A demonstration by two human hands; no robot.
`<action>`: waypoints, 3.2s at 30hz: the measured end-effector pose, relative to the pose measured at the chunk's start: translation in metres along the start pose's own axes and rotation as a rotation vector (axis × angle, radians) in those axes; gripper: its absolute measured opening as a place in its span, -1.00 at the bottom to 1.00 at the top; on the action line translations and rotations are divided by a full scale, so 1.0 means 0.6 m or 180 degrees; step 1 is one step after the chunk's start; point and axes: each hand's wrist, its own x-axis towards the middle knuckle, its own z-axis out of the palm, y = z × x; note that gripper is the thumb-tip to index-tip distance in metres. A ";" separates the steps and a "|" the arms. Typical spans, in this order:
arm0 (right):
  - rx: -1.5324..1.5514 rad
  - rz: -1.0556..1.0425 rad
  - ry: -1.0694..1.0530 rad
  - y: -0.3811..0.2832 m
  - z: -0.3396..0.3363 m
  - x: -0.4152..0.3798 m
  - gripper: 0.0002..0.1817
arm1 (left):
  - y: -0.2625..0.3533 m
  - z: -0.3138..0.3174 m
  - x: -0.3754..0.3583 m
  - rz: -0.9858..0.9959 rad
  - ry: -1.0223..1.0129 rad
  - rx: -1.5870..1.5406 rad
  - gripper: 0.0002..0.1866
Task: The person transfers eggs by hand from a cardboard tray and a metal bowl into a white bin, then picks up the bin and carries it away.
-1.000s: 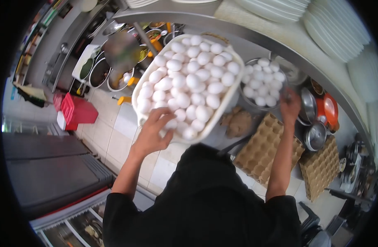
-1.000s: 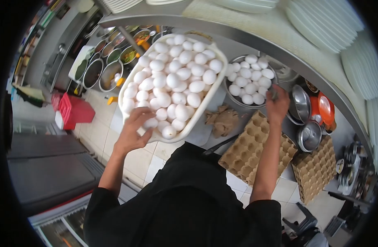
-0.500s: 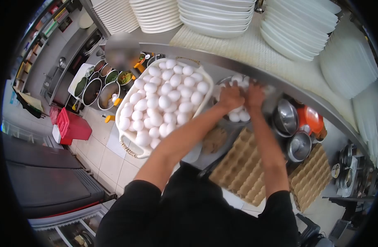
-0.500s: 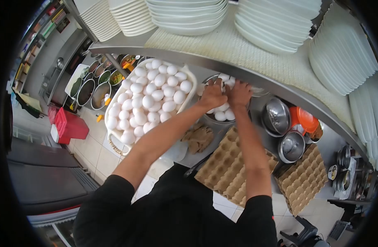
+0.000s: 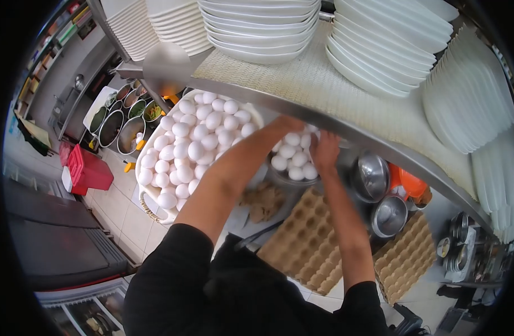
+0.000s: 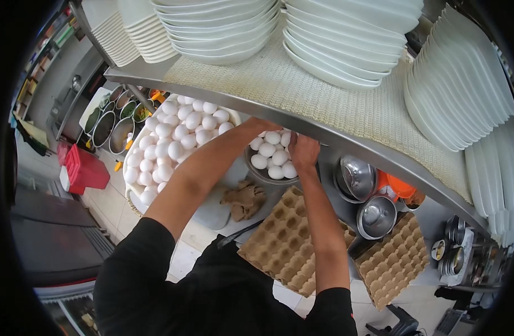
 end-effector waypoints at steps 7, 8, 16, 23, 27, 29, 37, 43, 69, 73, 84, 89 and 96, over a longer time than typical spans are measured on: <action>0.0027 0.0109 0.0035 -0.017 -0.017 -0.003 -0.60 | 0.000 -0.065 -0.024 -0.0142 -0.0503 -0.0107 -0.39; -0.0162 0.0095 0.0029 -0.014 -0.005 -0.001 -0.58 | 0.000 -0.078 -0.028 -0.0180 -0.0648 -0.0091 -0.40; -0.0776 -0.0259 0.0360 -0.031 0.039 0.027 -0.45 | 0.077 -0.130 -0.045 -0.0681 -0.2122 0.1244 -0.44; -0.1032 -0.0140 -0.0050 -0.008 0.054 0.045 -0.54 | 0.073 -0.073 -0.071 -0.0577 -0.1865 0.2397 -0.70; -0.0808 -0.0189 0.0038 0.006 0.050 0.037 -0.60 | 0.132 -0.117 -0.086 -0.0135 -0.1144 0.1875 -0.72; -0.0685 -0.0052 -0.0191 -0.004 0.046 0.029 -0.59 | 0.185 -0.181 -0.100 -0.0356 -0.1260 0.1361 -0.67; -0.0275 0.0337 -0.0524 -0.006 0.025 0.037 -0.43 | 0.130 -0.432 -0.258 -0.1734 -0.0424 0.0404 -0.46; -0.0237 0.0565 -0.0519 -0.038 0.007 0.037 -0.42 | -0.036 -0.549 -0.357 -0.2801 0.0344 0.0362 -0.44; 0.6205 0.1852 0.0209 0.030 -0.064 0.033 -0.55 | -0.234 -0.534 -0.272 -0.1803 -0.0579 0.0306 -0.27; 0.5243 0.2260 0.0075 0.091 -0.054 0.001 -0.66 | -0.097 -0.570 -0.290 -0.1503 -0.0367 0.0833 -0.30; -0.0078 0.0640 -0.1169 -0.006 -0.092 0.007 -0.60 | -0.044 -0.500 -0.343 -0.1553 -0.0973 0.1633 -0.45; -0.0419 0.0682 -0.1536 -0.047 -0.119 0.013 -0.43 | -0.021 -0.499 -0.343 -0.1741 -0.0843 0.1747 -0.47; -0.1265 0.0544 -0.1810 -0.069 -0.133 0.006 -0.29 | 0.101 -0.481 -0.374 -0.1430 -0.0854 -0.1262 -0.70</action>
